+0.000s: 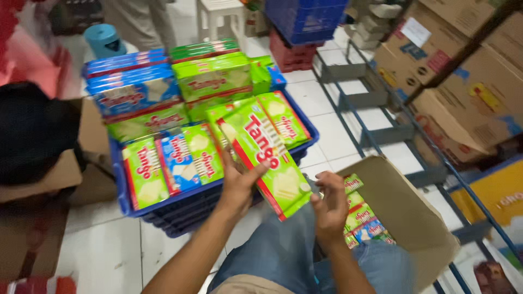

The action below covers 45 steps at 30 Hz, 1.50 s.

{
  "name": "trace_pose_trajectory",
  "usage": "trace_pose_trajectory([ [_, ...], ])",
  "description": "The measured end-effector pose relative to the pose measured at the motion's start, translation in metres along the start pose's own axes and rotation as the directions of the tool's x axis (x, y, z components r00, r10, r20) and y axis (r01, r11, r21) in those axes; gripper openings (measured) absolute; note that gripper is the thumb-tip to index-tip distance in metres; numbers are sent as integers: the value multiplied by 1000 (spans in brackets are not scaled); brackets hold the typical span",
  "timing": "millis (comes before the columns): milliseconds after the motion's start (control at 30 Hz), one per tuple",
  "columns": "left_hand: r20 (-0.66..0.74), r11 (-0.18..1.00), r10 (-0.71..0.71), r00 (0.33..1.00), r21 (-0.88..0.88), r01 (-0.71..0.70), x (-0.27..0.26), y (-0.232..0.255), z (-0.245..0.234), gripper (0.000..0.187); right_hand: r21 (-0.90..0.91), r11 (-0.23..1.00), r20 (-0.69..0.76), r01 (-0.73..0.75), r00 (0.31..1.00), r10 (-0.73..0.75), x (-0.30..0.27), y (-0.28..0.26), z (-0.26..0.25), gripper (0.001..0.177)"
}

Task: The person packs packages of Tango biscuits from a blue crate into a cardboard box. They pick up stacks of green and blue packages, place them into the box, and arrange them neatly to fit.

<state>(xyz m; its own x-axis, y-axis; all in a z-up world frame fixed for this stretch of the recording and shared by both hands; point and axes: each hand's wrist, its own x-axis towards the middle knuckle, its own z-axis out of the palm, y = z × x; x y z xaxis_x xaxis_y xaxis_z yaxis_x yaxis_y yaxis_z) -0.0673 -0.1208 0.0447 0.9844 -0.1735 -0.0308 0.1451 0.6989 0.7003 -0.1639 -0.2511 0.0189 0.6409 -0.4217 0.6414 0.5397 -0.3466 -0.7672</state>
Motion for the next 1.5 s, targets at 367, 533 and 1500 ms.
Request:
trace_pose_trajectory([
  [367,307,978,-179,935,-47,203,-21,-149,46,55,714,576,-217,-397,657,722,-63,63,-122,54],
  [533,244,942,-336,910,88,324,-10,-177,52,47,743,558,-398,-369,426,812,-70,58,-168,54],
  [1500,372,759,-416,830,645,92,21,-284,38,18,794,561,-479,-235,326,815,-117,124,-228,58],
])
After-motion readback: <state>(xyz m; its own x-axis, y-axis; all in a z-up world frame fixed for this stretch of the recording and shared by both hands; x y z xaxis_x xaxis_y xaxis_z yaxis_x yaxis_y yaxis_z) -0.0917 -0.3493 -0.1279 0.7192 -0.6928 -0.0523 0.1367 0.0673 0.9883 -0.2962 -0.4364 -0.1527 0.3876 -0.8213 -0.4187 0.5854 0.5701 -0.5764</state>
